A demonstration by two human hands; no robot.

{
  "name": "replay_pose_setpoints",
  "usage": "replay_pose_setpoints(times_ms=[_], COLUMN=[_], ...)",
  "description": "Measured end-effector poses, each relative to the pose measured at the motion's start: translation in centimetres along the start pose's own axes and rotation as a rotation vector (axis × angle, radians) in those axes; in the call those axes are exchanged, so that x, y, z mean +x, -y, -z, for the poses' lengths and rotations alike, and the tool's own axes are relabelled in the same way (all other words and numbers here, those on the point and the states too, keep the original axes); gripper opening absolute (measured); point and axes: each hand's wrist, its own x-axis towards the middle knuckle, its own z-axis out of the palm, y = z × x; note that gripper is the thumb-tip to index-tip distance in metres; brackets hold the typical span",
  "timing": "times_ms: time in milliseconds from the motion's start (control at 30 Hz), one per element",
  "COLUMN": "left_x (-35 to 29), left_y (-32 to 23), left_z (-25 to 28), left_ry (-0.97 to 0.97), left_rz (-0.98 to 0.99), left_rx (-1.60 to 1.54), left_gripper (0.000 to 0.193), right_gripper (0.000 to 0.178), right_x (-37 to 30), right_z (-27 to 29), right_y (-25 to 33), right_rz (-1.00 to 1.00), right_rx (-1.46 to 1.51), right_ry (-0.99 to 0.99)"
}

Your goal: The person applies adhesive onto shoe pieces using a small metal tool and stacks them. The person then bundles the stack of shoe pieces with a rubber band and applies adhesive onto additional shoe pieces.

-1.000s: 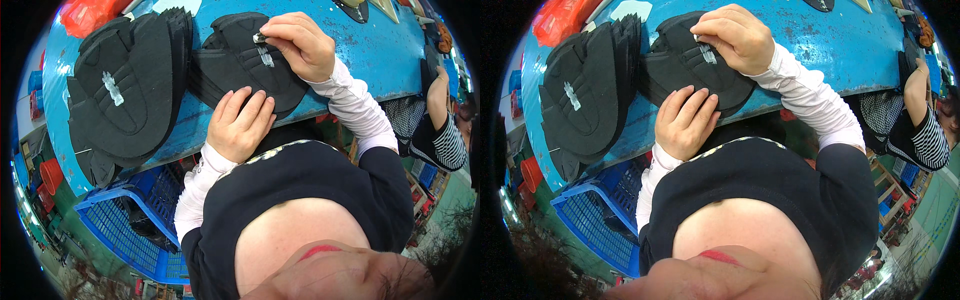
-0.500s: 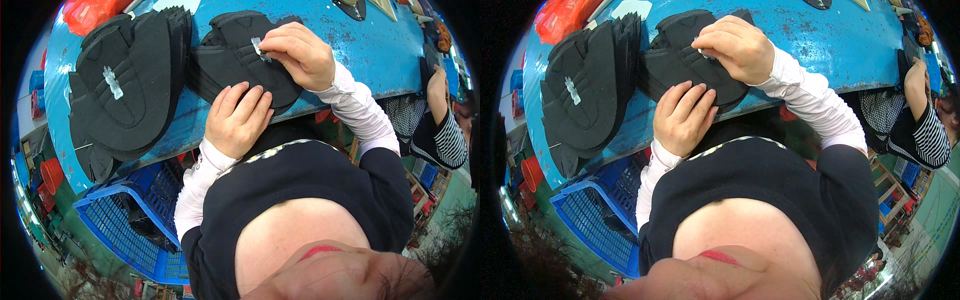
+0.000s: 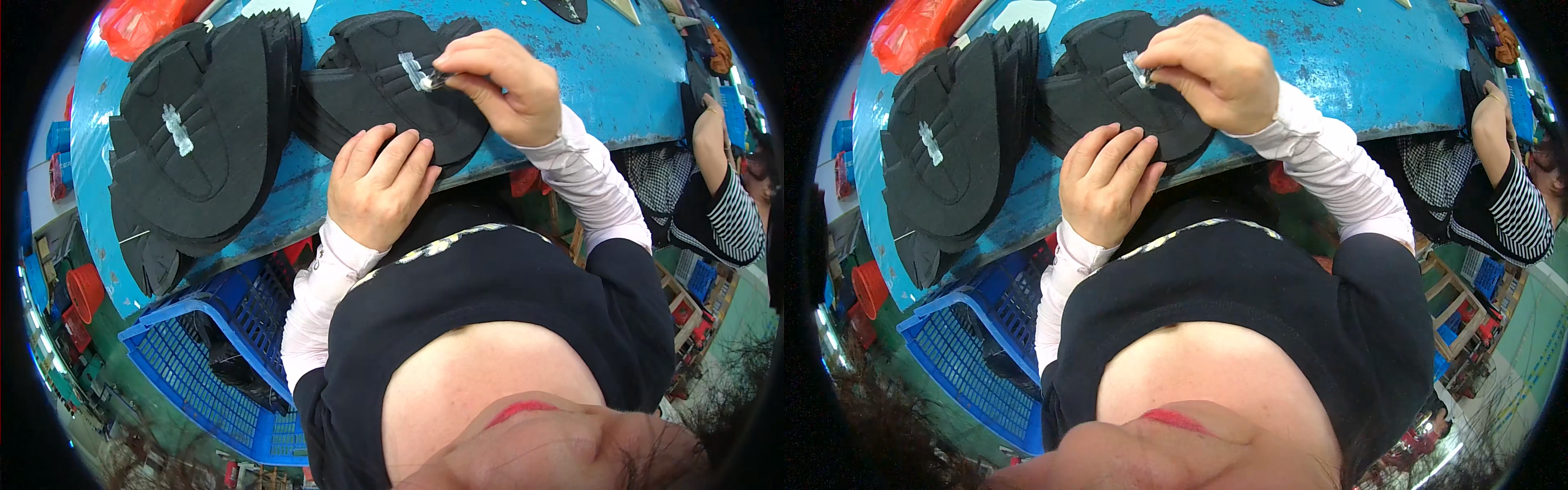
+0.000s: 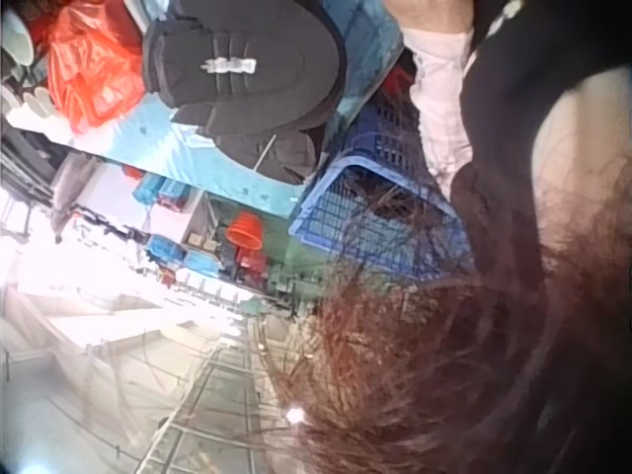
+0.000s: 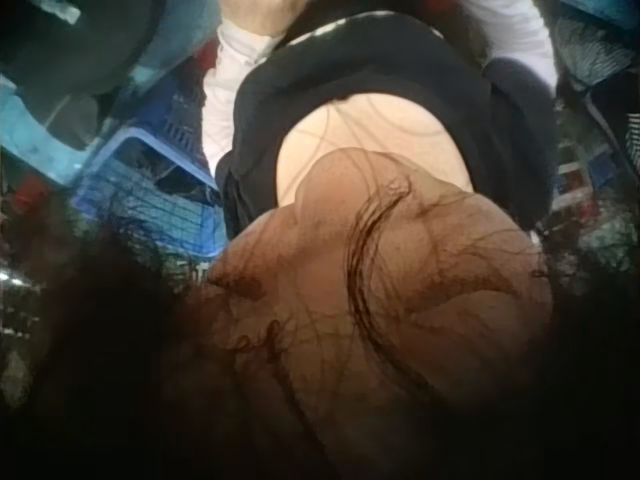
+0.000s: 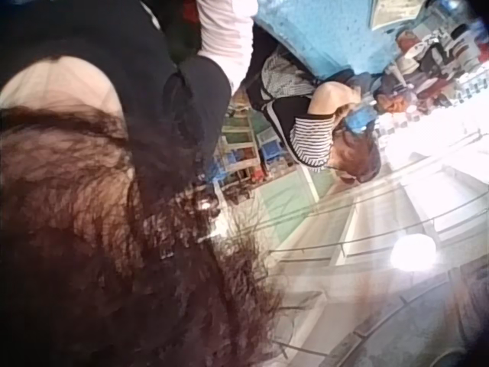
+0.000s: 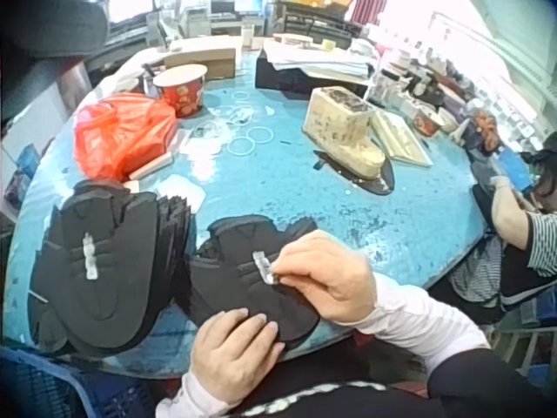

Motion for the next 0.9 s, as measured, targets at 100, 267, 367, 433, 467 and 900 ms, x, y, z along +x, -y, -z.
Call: replay_pose_setpoints(times_ms=[100, 267, 367, 433, 467, 900], left_x=[0.4, 1.2, 1.8, 2.3, 2.5, 7.5], left_y=[-0.1, -0.2, -0.4, -0.3, -0.3, -0.1], left_z=[0.0, 0.3, 0.5, 1.0, 1.1, 4.0], left_ry=[0.005, 0.041, 0.070, 0.115, 0.112, -0.335], left_rz=[0.020, 0.034, 0.036, 0.003, -0.008, 0.092], left_rx=[0.002, 0.000, -0.005, 0.009, 0.011, -0.095], left_gripper=[0.032, 0.033, 0.034, 0.033, 0.033, 0.020], right_gripper=[0.024, 0.024, 0.021, 0.029, 0.027, 0.016], right_x=[-0.4, -0.4, -0.1, -0.6, -1.1, -0.1], right_z=[-0.6, -0.4, 0.6, 2.6, 3.5, 16.6], right_y=[-0.5, -0.5, -0.3, -1.1, -2.4, -25.8], right_rz=[0.062, 0.082, -0.007, -0.178, -0.245, -0.501], right_rx=[-0.006, 0.004, 0.083, 0.135, 0.154, -0.516], right_ry=[0.005, 0.129, -0.061, -0.157, -0.294, -0.443])
